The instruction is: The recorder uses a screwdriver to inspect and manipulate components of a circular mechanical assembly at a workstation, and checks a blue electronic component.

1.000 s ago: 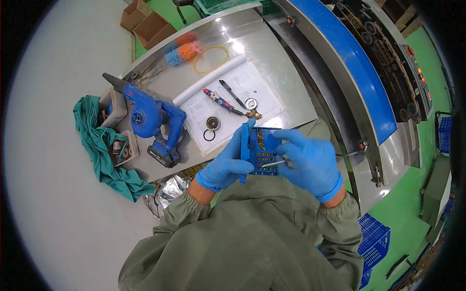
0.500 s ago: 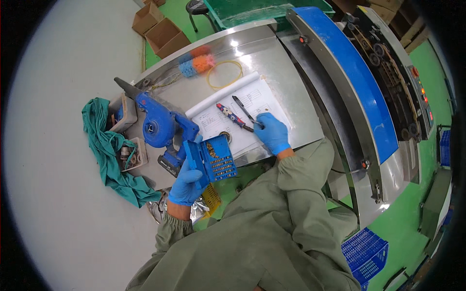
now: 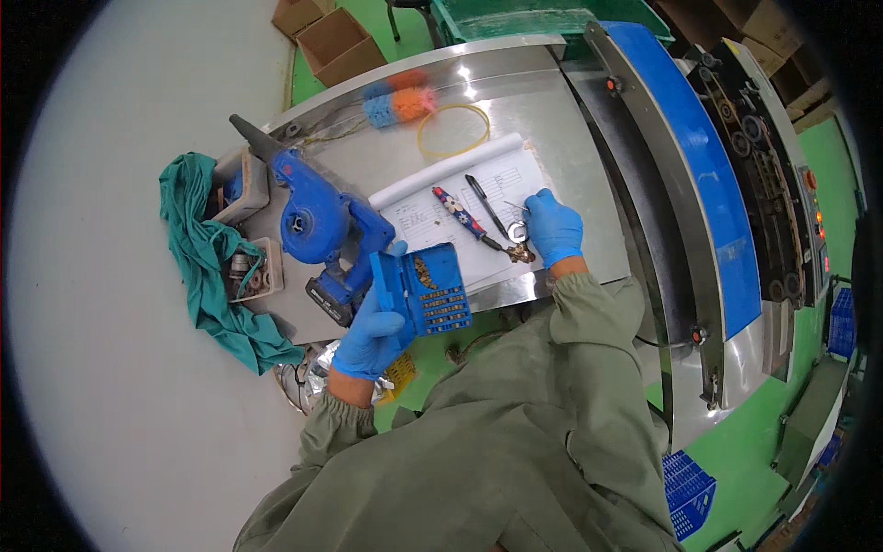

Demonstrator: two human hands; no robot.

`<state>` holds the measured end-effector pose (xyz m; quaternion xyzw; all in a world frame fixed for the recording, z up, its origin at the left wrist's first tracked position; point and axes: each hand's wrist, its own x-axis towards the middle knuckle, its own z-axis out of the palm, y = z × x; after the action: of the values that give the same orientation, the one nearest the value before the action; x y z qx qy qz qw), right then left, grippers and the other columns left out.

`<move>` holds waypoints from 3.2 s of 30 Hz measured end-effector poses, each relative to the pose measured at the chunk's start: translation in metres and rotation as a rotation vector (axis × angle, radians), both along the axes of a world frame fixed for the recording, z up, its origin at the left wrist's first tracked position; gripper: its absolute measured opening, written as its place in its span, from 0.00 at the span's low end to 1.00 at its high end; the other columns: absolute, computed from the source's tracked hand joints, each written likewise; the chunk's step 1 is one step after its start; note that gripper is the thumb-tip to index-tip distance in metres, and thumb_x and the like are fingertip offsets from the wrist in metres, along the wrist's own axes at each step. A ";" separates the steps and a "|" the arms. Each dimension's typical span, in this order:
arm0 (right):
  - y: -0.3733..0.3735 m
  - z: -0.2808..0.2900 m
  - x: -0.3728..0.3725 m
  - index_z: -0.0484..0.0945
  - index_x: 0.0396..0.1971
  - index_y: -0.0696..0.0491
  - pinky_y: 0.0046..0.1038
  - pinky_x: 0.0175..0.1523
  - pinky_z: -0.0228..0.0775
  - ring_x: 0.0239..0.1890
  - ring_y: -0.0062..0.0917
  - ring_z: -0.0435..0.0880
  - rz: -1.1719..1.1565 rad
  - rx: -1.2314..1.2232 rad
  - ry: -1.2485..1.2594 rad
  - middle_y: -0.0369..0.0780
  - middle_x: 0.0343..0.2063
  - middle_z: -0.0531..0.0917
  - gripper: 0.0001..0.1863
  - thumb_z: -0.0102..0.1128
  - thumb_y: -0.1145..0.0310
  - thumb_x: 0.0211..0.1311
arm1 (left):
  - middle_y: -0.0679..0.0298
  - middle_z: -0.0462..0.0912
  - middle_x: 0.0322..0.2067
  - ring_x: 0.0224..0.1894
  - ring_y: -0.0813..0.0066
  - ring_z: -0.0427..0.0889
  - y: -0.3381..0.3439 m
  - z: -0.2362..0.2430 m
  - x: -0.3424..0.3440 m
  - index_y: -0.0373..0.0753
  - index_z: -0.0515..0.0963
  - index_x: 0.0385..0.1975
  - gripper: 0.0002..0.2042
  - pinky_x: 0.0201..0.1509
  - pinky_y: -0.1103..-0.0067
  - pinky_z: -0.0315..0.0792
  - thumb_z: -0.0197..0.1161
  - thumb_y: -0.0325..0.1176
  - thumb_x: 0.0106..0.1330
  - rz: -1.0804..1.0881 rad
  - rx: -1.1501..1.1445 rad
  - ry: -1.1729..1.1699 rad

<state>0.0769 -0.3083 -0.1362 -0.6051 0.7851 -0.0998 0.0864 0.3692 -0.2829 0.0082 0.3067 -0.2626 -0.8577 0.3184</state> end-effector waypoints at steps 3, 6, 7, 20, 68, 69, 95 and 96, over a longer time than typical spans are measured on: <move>0.001 -0.001 0.004 0.75 0.28 0.51 0.45 0.32 0.73 0.29 0.45 0.82 -0.015 -0.011 0.061 0.46 0.35 0.77 0.06 0.48 0.69 0.60 | 0.59 0.55 0.67 0.68 0.61 0.59 -0.001 -0.004 -0.007 0.43 0.41 0.71 0.55 0.70 0.61 0.56 0.71 0.35 0.42 -0.011 -0.019 0.028; 0.010 0.004 0.008 0.76 0.29 0.53 0.42 0.33 0.73 0.30 0.44 0.82 -0.095 -0.089 -0.055 0.47 0.33 0.79 0.05 0.51 0.70 0.60 | 0.60 0.56 0.67 0.68 0.63 0.59 -0.001 -0.010 -0.011 0.43 0.41 0.71 0.55 0.70 0.63 0.56 0.71 0.35 0.42 -0.020 -0.031 0.039; 0.014 0.011 0.007 0.76 0.29 0.53 0.42 0.33 0.73 0.30 0.44 0.82 -0.095 -0.086 -0.048 0.47 0.33 0.79 0.05 0.51 0.70 0.60 | 0.60 0.56 0.67 0.68 0.63 0.59 -0.003 -0.015 -0.014 0.43 0.41 0.71 0.55 0.70 0.65 0.56 0.71 0.34 0.42 -0.034 -0.043 0.047; 0.095 0.137 0.047 0.81 0.43 0.57 0.21 0.42 0.70 0.35 0.18 0.79 0.014 -0.116 -0.966 0.38 0.36 0.83 0.11 0.54 0.77 0.63 | 0.61 0.54 0.67 0.68 0.64 0.58 -0.002 -0.032 -0.037 0.45 0.40 0.72 0.53 0.68 0.66 0.59 0.68 0.27 0.46 -0.116 -0.028 0.144; 0.102 0.126 0.028 0.83 0.31 0.54 0.26 0.44 0.70 0.38 0.21 0.76 0.152 0.030 -1.196 0.36 0.32 0.76 0.04 0.63 0.76 0.55 | 0.58 0.55 0.67 0.68 0.62 0.59 0.001 -0.016 -0.038 0.41 0.40 0.72 0.52 0.69 0.66 0.57 0.66 0.28 0.46 -0.276 0.147 0.262; 0.104 0.122 0.029 0.83 0.31 0.54 0.26 0.44 0.70 0.38 0.21 0.76 0.151 0.029 -1.197 0.36 0.32 0.76 0.04 0.63 0.76 0.55 | 0.58 0.56 0.67 0.68 0.62 0.60 0.001 -0.016 -0.038 0.41 0.40 0.72 0.51 0.69 0.66 0.58 0.65 0.28 0.46 -0.275 0.126 0.243; 0.127 0.109 0.094 0.75 0.53 0.58 0.13 0.25 0.58 0.22 0.08 0.67 -0.458 -0.069 -1.813 0.29 0.26 0.78 0.18 0.57 0.70 0.65 | 0.56 0.69 0.55 0.54 0.69 0.73 0.012 -0.010 -0.062 0.41 0.37 0.70 0.45 0.58 0.74 0.70 0.64 0.24 0.60 -0.179 -0.443 -0.346; 0.124 0.121 0.098 0.76 0.51 0.59 0.13 0.27 0.61 0.23 0.08 0.68 -0.420 -0.105 -1.681 0.29 0.26 0.77 0.17 0.57 0.71 0.64 | 0.56 0.69 0.55 0.54 0.69 0.73 0.011 -0.010 -0.060 0.41 0.37 0.70 0.45 0.58 0.74 0.70 0.64 0.24 0.60 -0.164 -0.448 -0.357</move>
<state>0.1751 -0.1843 -0.0155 -0.1763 0.5507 -0.5640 0.5896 0.3090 -0.2716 -0.0018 0.3524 -0.5210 -0.7339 0.2564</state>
